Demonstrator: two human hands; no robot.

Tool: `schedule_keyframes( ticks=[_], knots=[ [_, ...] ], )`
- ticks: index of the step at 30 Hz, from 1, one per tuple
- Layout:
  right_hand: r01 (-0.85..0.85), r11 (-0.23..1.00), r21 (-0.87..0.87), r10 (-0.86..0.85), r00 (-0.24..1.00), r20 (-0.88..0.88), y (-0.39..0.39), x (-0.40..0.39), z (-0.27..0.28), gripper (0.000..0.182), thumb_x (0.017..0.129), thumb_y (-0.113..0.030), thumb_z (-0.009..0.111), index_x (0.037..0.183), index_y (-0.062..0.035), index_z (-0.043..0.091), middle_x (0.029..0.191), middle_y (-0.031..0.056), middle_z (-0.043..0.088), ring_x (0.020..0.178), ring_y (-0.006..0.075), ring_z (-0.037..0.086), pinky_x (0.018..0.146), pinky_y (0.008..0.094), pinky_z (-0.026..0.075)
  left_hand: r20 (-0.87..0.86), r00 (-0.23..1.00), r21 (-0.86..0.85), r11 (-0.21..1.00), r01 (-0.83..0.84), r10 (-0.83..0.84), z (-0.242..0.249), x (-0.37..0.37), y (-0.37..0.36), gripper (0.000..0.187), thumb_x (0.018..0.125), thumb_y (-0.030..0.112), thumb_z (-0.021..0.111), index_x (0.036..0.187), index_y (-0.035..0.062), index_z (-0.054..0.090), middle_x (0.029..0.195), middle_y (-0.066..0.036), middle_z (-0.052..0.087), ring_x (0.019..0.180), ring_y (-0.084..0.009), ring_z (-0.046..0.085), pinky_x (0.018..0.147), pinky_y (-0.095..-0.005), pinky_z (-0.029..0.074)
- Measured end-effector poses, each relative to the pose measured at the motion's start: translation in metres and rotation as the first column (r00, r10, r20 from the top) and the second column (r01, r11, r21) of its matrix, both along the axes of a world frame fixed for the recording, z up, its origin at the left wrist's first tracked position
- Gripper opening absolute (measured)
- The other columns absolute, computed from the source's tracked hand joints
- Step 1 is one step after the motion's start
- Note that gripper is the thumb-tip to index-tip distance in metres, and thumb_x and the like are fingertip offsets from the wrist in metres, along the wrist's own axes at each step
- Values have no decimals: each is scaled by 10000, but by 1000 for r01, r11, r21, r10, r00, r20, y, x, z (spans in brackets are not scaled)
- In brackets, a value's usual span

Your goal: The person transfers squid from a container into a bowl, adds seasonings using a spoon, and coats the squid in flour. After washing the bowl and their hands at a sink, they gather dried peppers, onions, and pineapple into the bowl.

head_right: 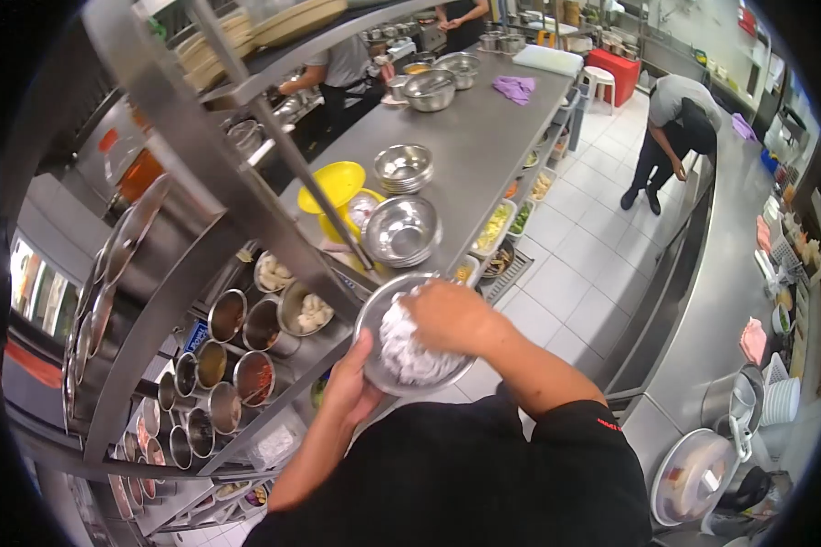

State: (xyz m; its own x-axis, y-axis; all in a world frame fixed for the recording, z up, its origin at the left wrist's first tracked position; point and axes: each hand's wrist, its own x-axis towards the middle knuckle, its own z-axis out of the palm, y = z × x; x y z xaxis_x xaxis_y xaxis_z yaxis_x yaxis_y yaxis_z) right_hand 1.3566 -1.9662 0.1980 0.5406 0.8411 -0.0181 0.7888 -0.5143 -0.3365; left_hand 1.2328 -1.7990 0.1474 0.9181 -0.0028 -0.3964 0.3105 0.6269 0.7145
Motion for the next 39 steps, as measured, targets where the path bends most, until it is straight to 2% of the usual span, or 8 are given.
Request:
schedule_keyframes(
  ticks=[6,15,18,24,28,32,33,39],
  knots=[
    [254,951,175,-242,966,-88,-102,134,-60,512,709,-88,646,1217,-23,629,974,263,671,942,404,641,878,452,507,50,993,81,991,103,-107,-66,158,-87,683,988,499,501,1454,30,329,1420,-138,478,1270,-264,512,1040,-467,427],
    [424,900,-101,-435,888,-150,-195,239,-60,778,705,-187,698,1428,-64,437,1137,292,632,1095,401,609,951,434,495,43,986,205,967,151,-163,-84,317,-183,667,983,533,470,1453,86,315,1327,-154,536,1068,-306,643,739,-529,585],
    [494,864,-94,-493,869,32,-192,274,-93,853,707,-211,715,1466,-55,358,1222,315,579,1194,439,534,962,455,490,71,981,252,954,160,-183,-87,361,-205,646,987,502,478,1474,118,297,1308,-149,538,1004,-280,662,652,-460,618],
    [659,749,63,-655,723,221,-189,360,-109,575,744,-154,697,1269,-53,485,1162,230,574,1132,404,546,861,497,534,229,965,223,972,75,-127,-111,463,-240,584,1006,389,476,1483,107,294,1350,-157,484,1036,-289,640,582,-435,631],
    [671,739,60,-672,730,125,-211,452,-108,663,684,-123,711,1298,-13,486,1075,266,626,1048,416,606,853,456,536,198,970,313,947,77,-144,-107,536,-246,517,991,404,477,1383,87,361,1197,-147,589,894,-266,695,563,-407,629],
    [630,763,144,-636,772,-1,-236,537,-81,599,652,-98,687,1220,10,533,967,263,679,949,407,657,831,452,533,154,961,307,936,173,-228,-96,612,-243,640,969,561,457,1402,101,354,1253,-163,576,958,-279,688,623,-440,621],
    [628,770,112,-624,778,-70,-240,559,-77,832,623,-159,742,1377,25,443,1022,296,665,978,416,650,863,426,521,142,962,349,921,171,-233,-89,629,-244,702,958,613,436,1421,95,340,1283,-168,559,1009,-297,671,681,-472,616],
    [554,827,92,-542,830,-130,-262,646,-49,781,658,-130,683,1397,-24,454,1044,273,674,991,383,662,868,419,523,124,961,297,933,204,-249,-75,714,-248,701,970,602,412,1431,79,338,1322,-175,536,1057,-341,651,726,-500,608]
  ],
)
